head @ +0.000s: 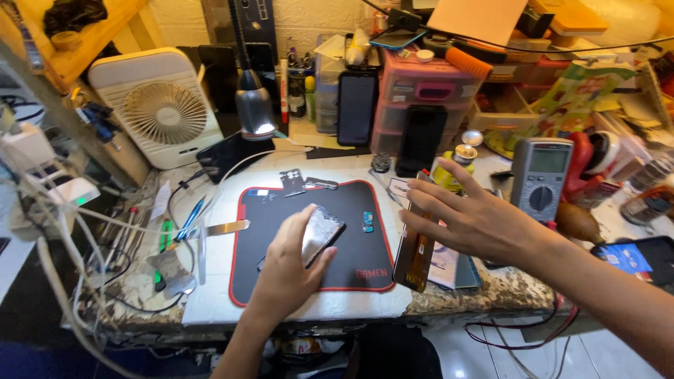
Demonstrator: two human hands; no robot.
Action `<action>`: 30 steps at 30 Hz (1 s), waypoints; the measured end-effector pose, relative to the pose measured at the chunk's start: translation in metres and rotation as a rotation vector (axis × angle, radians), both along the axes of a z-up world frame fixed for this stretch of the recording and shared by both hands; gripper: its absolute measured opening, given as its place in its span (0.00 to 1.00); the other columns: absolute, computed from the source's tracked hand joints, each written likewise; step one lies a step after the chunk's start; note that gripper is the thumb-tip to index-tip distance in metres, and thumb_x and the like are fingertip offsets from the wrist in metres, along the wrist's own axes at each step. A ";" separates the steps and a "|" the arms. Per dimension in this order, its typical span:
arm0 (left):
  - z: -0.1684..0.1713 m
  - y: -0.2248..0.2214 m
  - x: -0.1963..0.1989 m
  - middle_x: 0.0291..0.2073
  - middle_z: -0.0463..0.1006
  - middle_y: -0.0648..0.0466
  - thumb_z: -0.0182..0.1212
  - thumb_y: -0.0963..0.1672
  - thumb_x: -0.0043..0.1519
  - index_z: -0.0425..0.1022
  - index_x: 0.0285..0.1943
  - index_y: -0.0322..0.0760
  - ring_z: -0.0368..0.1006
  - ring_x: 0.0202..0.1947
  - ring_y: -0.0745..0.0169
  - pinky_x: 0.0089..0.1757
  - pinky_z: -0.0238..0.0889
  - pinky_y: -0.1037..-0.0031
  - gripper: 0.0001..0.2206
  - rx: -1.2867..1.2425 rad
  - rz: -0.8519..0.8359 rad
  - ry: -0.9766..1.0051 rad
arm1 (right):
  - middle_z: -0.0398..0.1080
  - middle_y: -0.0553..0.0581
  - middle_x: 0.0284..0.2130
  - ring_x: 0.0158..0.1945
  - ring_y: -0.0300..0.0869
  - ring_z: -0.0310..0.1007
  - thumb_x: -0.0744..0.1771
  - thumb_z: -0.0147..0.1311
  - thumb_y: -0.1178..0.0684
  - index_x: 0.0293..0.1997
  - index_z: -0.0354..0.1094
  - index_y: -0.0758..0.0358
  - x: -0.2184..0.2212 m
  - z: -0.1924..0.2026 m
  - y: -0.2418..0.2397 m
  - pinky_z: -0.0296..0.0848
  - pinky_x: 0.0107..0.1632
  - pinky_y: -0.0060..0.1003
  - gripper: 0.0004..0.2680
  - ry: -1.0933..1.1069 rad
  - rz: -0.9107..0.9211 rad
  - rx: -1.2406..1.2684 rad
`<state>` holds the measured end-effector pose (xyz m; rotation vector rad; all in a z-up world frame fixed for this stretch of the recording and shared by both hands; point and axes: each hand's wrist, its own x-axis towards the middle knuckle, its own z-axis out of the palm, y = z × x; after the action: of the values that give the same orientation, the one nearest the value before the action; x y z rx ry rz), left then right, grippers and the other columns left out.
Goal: Preparing a new mobile phone screen for installation by removing protective films and inspecting the component.
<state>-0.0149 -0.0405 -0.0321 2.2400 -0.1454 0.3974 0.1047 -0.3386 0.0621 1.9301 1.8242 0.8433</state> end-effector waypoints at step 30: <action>-0.040 0.016 -0.105 0.47 0.79 0.37 0.57 0.37 0.63 0.66 0.54 0.30 0.78 0.45 0.44 0.43 0.75 0.59 0.12 -1.647 0.593 -0.378 | 0.67 0.60 0.55 0.56 0.50 0.69 0.53 0.72 0.27 0.66 0.60 0.65 -0.167 -0.093 0.205 0.60 0.63 0.55 0.41 0.550 -0.185 0.409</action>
<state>-0.1197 -0.0247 -0.0724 0.5200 0.5039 0.8332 -0.0620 -0.1338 -0.0310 2.7651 1.8032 0.7105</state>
